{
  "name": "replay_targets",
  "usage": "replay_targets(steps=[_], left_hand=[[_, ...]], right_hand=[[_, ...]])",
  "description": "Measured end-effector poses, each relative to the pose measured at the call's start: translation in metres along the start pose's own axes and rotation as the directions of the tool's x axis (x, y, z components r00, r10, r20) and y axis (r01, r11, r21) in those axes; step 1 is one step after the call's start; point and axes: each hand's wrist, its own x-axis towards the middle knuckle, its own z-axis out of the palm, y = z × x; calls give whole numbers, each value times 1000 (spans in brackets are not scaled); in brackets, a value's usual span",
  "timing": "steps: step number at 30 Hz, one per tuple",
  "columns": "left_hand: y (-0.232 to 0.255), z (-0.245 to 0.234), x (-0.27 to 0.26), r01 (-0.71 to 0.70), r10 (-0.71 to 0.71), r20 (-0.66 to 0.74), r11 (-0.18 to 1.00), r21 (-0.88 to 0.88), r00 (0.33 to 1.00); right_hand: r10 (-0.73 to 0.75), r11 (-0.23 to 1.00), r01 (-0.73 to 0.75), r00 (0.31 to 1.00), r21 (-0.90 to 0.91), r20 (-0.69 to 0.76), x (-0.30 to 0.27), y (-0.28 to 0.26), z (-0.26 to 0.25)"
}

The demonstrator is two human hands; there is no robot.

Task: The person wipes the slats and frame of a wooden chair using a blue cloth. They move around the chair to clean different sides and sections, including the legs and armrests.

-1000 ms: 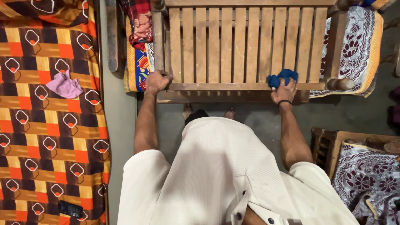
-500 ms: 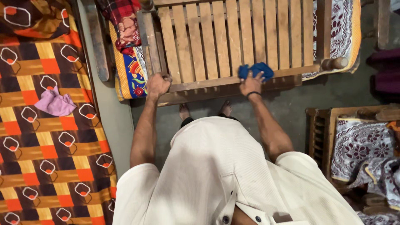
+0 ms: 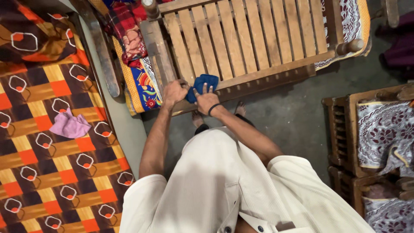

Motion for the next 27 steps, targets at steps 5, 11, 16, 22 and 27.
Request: replay_targets(steps=[5, 11, 16, 22, 27], left_hand=[[-7, 4, 4, -35, 34, 23, 999, 25, 999], [-20, 18, 10, -118, 118, -14, 992, 43, 993], [-20, 17, 12, -38, 38, 15, 998, 45, 999], [-21, 21, 13, 6, -3, -27, 997, 81, 1000], [-16, 22, 6, 47, -40, -64, 993, 109, 997]], right_hand=[[47, 985, -39, 998, -166, 43, -11, -12, 1], [-24, 974, 27, 1000, -225, 18, -11, 4, 18], [-144, 954, 143, 989, -263, 13, -21, 26, 3], [-303, 915, 255, 946, -313, -113, -44, 73, 3], [-155, 954, 140, 987, -266, -36, -78, 122, -42]])
